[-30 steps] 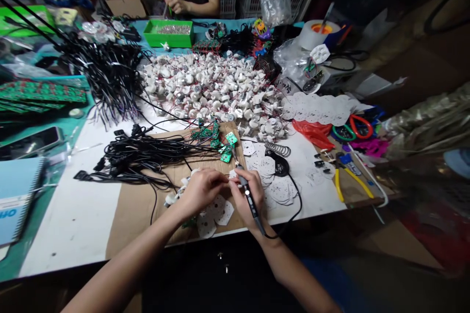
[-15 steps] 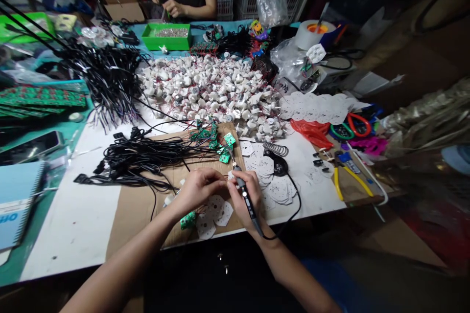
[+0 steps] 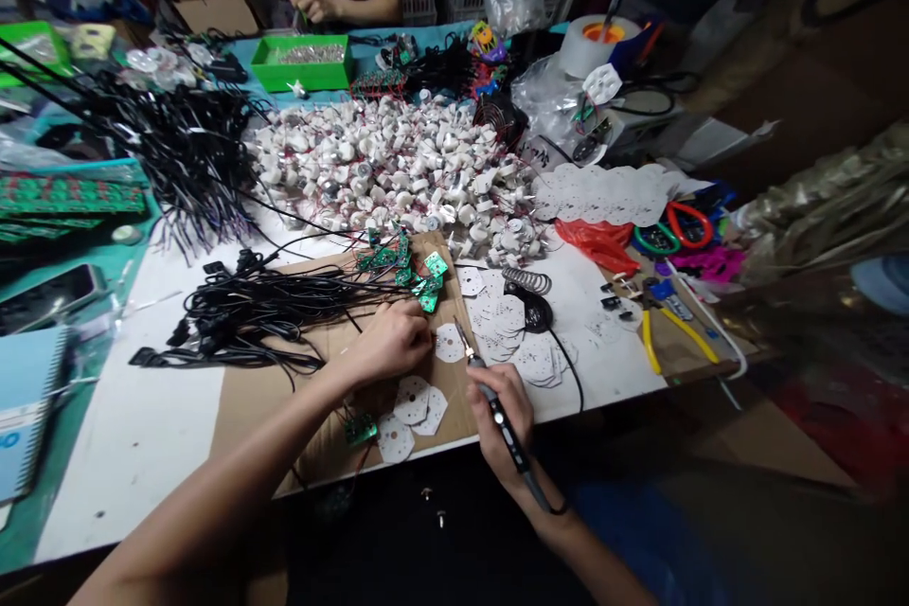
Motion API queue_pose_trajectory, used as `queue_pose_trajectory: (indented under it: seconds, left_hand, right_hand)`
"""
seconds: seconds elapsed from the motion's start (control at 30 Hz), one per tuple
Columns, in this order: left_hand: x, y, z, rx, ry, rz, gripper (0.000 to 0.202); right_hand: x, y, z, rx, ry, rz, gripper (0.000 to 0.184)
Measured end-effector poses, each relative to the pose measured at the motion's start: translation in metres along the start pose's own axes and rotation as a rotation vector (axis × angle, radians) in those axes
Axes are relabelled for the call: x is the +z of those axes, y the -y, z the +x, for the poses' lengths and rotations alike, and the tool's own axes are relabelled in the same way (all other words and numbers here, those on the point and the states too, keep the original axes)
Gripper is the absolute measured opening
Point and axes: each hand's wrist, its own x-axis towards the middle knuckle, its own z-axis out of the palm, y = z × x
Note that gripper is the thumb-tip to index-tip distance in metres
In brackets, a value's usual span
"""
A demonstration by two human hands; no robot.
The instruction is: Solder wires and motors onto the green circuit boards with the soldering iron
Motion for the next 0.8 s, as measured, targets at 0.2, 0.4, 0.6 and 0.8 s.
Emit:
queue_pose_trajectory:
  seconds: [0.2,0.4,0.6,0.8]
  left_hand:
    - [0.0017,0.0067,0.0046,-0.048,0.033,-0.12,0.01]
    - [-0.0043,0.0061,0.0097,-0.071,0.092,-0.156,0.012]
    - [-0.0034,0.0035,0.0104,-0.098,0.072,-0.142,0.012]
    - [-0.0034,0.0034,0.0097,-0.084,0.09,-0.113,0.015]
  right_hand:
    - [-0.0042,0.0021,-0.0061,0.012,-0.017,0.043,0.021]
    - [-0.0046,0.0014,-0.0063,0.03,0.0,0.062,0.019]
    - [-0.0037,0.0008,-0.0071,0.049,0.011,0.045,0.018]
    - [-0.0027,-0.0012,-0.0069,0.041,0.033,0.022,0.019]
